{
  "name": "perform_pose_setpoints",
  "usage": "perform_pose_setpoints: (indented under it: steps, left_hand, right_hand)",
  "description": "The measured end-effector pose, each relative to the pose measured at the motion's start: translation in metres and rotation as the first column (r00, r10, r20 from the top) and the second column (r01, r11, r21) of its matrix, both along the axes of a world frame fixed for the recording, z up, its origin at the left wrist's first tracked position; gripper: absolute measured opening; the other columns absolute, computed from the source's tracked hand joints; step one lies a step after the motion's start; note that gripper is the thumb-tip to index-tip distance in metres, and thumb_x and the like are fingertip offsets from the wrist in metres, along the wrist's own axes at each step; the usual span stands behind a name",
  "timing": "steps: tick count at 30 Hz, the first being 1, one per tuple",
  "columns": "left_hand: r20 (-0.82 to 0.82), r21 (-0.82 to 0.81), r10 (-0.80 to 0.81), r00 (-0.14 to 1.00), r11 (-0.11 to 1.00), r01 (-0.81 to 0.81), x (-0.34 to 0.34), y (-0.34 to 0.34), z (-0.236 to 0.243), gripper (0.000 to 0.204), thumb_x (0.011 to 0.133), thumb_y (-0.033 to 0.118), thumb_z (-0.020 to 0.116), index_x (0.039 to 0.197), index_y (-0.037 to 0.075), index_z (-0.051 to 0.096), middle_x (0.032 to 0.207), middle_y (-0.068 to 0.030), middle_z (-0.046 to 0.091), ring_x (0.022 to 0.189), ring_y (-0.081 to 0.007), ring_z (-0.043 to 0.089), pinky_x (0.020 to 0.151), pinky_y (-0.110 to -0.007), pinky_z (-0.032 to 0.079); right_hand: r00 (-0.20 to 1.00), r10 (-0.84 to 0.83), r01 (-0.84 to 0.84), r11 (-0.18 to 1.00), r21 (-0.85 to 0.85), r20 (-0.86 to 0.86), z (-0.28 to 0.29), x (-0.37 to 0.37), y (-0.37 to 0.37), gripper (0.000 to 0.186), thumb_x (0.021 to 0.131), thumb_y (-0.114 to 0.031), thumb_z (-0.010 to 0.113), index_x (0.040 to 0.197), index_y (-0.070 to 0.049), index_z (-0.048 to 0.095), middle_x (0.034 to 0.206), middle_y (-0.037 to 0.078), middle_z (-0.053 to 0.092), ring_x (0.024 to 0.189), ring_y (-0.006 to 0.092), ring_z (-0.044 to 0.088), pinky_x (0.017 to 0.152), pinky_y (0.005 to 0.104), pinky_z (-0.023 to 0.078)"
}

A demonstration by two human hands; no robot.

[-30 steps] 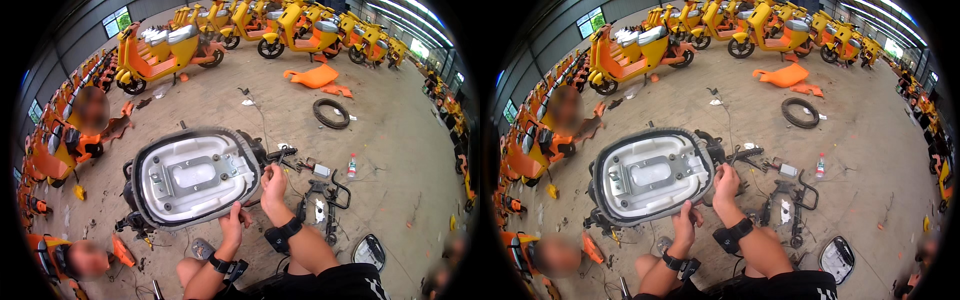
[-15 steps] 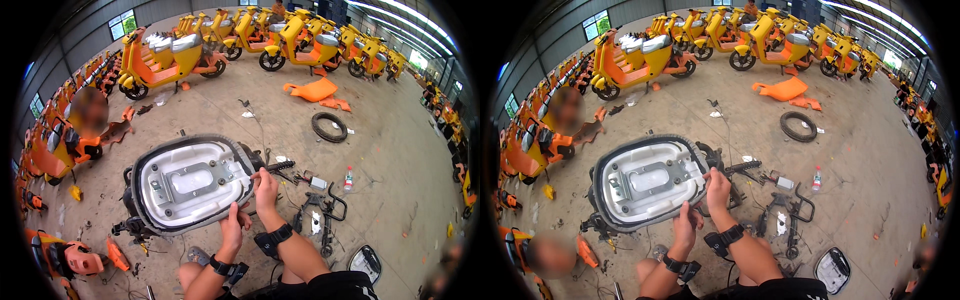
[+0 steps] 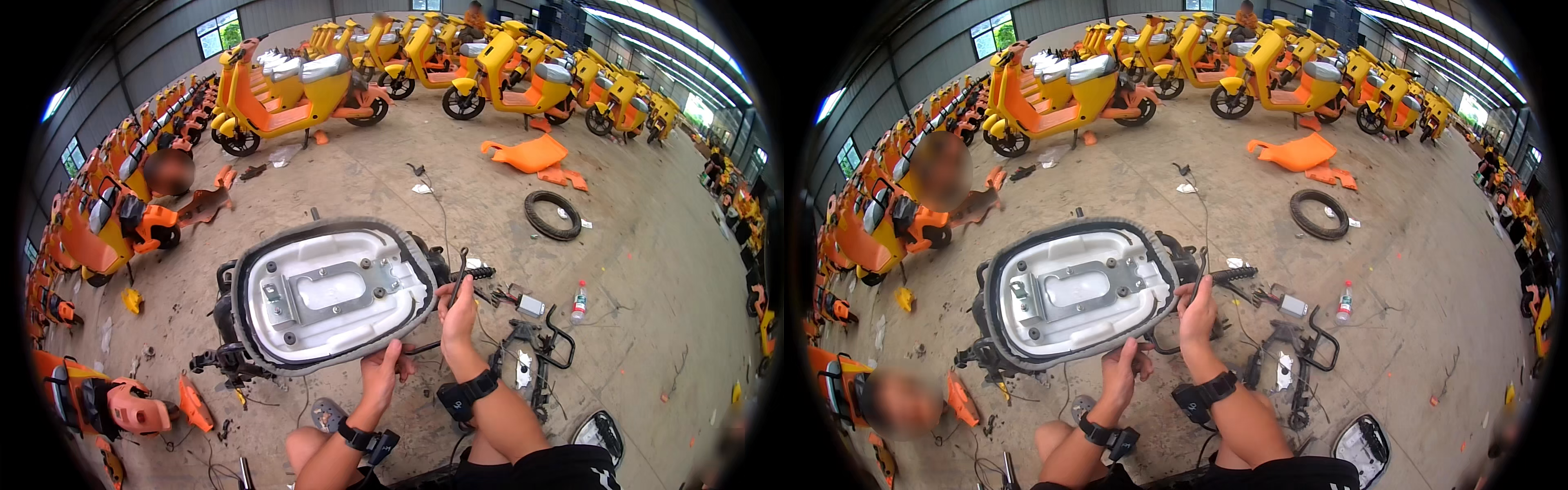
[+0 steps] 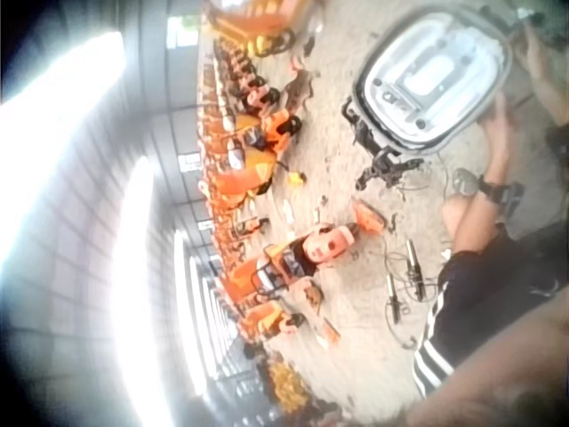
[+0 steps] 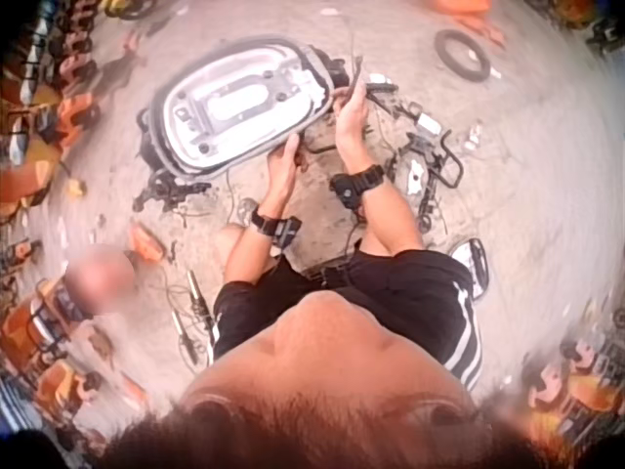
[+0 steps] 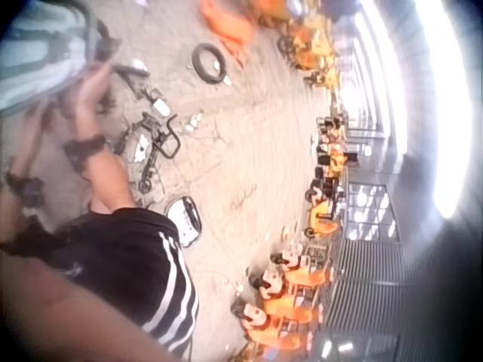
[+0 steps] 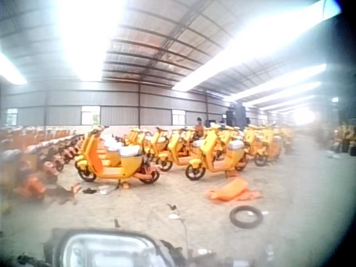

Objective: The person unscrews fasteners from a motorcycle seat bracket by hand, removes a wire from a clip, and then sets the bracket aside on the floor to pick up other small components.

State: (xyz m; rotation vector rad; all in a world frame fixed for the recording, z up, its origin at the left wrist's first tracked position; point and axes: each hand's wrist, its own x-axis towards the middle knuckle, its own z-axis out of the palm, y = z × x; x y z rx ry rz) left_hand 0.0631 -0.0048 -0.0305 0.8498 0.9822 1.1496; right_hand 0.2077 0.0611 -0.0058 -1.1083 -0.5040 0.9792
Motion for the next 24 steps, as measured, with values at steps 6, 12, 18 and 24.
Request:
perform_pose_setpoints:
  steps: [6, 12, 18, 24]
  left_hand:
    - [0.028, 0.012, 0.010, 1.000, 1.000, -0.010, -0.013, -0.005, 0.000, 0.043, 0.095, 0.035, 0.054, 0.086, -0.005, 0.067, 0.059, -0.0096, 0.062, 0.048, -0.0117, 0.052, 0.046, -0.023, 0.039]
    - [0.056, 0.047, -0.001, 0.998, 0.999, -0.002, -0.018, -0.005, -0.002, 0.048, 0.096, 0.037, 0.053, 0.078, -0.005, 0.067, 0.058, -0.0109, 0.061, 0.048, -0.0134, 0.053, 0.047, -0.024, 0.041]
    - [0.085, 0.037, 0.032, 0.996, 0.999, -0.035, -0.030, -0.008, 0.000, 0.055, 0.096, 0.042, 0.049, 0.072, -0.005, 0.065, 0.056, -0.0122, 0.060, 0.048, -0.0148, 0.054, 0.047, -0.025, 0.042]
    - [0.079, 0.044, 0.035, 0.996, 0.998, -0.039, -0.036, -0.012, -0.002, 0.056, 0.096, 0.041, 0.049, 0.067, -0.005, 0.063, 0.054, -0.0123, 0.059, 0.046, -0.0160, 0.054, 0.048, -0.027, 0.043]
  right_hand:
    - [1.000, 0.014, -0.014, 1.000, 0.002, 0.025, -0.009, -0.005, 0.004, 0.060, 0.100, -0.046, 0.027, 0.072, -0.002, 0.057, 0.050, -0.002, 0.039, 0.045, 0.0087, 0.035, 0.044, 0.0242, 0.026]
    - [1.000, -0.024, 0.024, 1.000, -0.005, -0.003, -0.011, -0.005, 0.008, 0.057, 0.100, -0.040, 0.028, 0.071, -0.002, 0.058, 0.050, -0.002, 0.038, 0.044, 0.0083, 0.033, 0.043, 0.0244, 0.026]
    - [1.000, -0.012, 0.012, 0.999, -0.048, 0.001, -0.009, -0.006, 0.009, 0.054, 0.100, -0.039, 0.030, 0.072, -0.003, 0.058, 0.051, -0.003, 0.038, 0.046, 0.0085, 0.034, 0.044, 0.0244, 0.026]
    - [0.999, -0.014, 0.015, 0.999, -0.038, 0.034, -0.007, -0.009, 0.003, 0.052, 0.100, -0.039, 0.031, 0.076, -0.003, 0.058, 0.051, -0.003, 0.037, 0.046, 0.0085, 0.034, 0.045, 0.0241, 0.026]
